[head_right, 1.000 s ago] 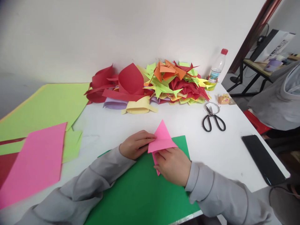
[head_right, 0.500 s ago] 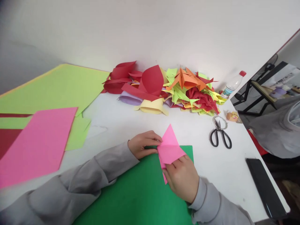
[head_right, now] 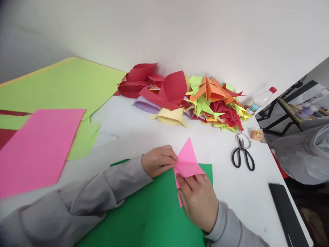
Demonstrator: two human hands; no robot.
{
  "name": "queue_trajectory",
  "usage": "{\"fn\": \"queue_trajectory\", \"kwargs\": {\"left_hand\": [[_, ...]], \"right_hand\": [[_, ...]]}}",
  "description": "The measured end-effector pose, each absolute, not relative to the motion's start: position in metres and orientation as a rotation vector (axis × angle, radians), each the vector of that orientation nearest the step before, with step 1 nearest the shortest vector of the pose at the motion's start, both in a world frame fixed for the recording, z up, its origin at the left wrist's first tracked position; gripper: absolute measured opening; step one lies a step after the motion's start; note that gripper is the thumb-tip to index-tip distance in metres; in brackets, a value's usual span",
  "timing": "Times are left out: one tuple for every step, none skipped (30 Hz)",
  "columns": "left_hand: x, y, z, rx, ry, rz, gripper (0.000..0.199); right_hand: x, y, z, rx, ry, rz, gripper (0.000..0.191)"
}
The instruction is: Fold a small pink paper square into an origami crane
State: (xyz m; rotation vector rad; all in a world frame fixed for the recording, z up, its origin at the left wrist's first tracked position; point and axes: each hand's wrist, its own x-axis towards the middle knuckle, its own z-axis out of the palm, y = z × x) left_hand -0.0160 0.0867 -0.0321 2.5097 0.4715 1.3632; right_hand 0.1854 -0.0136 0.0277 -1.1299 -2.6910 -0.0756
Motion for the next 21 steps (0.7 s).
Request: {"fn": "queue_trajectory", "kwargs": {"left_hand": [[-0.015,0.085,-0.031,2.517,0.482,1.373,0.033],[-0.015,0.083,-0.029,2.525,0.498,1.376,0.032],[-0.014,0.081,-0.027,2.534,0.517,1.374,0.03],[-0.014,0.079,-0.025,2.542,0.535,1.368,0.028],[-0.014,0.077,-0.022,2.549,0.553,1.359,0.026],[-0.015,0.075,-0.02,2.554,0.567,1.351,0.025],[-0.015,0.074,-0.018,2.558,0.575,1.345,0.024],[-0.015,0.074,-0.017,2.56,0.573,1.34,0.023],[-0.015,0.074,-0.016,2.563,0.564,1.336,0.023],[-0.015,0.074,-0.015,2.565,0.551,1.333,0.023],[-0.016,0.074,-0.014,2.567,0.537,1.333,0.024],[-0.016,0.074,-0.014,2.571,0.521,1.334,0.025],[-0.016,0.074,-0.014,2.572,0.513,1.339,0.025],[-0.015,0.074,-0.013,2.573,0.508,1.345,0.024],[-0.015,0.074,-0.013,2.571,0.508,1.347,0.022],[-0.015,0.074,-0.012,2.567,0.504,1.354,0.02],[-0.014,0.073,-0.011,2.564,0.495,1.363,0.019],[-0.014,0.073,-0.01,2.56,0.485,1.374,0.018],[-0.013,0.072,-0.008,2.555,0.481,1.389,0.017],[-0.012,0.072,-0.007,2.552,0.479,1.403,0.018],[-0.012,0.071,-0.006,2.548,0.485,1.42,0.019]], "right_hand": [[0.186,-0.014,0.027,-1.132,-2.698,-0.081,0.037],[0.186,-0.014,0.027,-1.137,-2.702,-0.092,0.037],[0.186,-0.014,0.026,-1.144,-2.706,-0.106,0.038],[0.186,-0.015,0.026,-1.149,-2.707,-0.122,0.038],[0.187,-0.015,0.025,-1.151,-2.708,-0.133,0.039],[0.187,-0.015,0.025,-1.149,-2.708,-0.141,0.039],[0.187,-0.015,0.025,-1.145,-2.707,-0.143,0.039],[0.187,-0.015,0.025,-1.139,-2.705,-0.142,0.039],[0.187,-0.015,0.025,-1.135,-2.704,-0.139,0.039],[0.187,-0.015,0.025,-1.134,-2.702,-0.142,0.039],[0.187,-0.014,0.025,-1.133,-2.698,-0.149,0.039],[0.187,-0.014,0.025,-1.131,-2.691,-0.158,0.039],[0.186,-0.014,0.025,-1.123,-2.683,-0.164,0.038],[0.186,-0.014,0.025,-1.113,-2.673,-0.166,0.038],[0.186,-0.013,0.025,-1.105,-2.664,-0.164,0.038],[0.186,-0.013,0.026,-1.101,-2.659,-0.157,0.038],[0.185,-0.013,0.026,-1.098,-2.657,-0.146,0.039],[0.185,-0.013,0.026,-1.098,-2.656,-0.139,0.039],[0.185,-0.013,0.026,-1.099,-2.656,-0.133,0.039],[0.185,-0.013,0.026,-1.102,-2.653,-0.128,0.039],[0.185,-0.013,0.025,-1.104,-2.648,-0.123,0.039]]}}
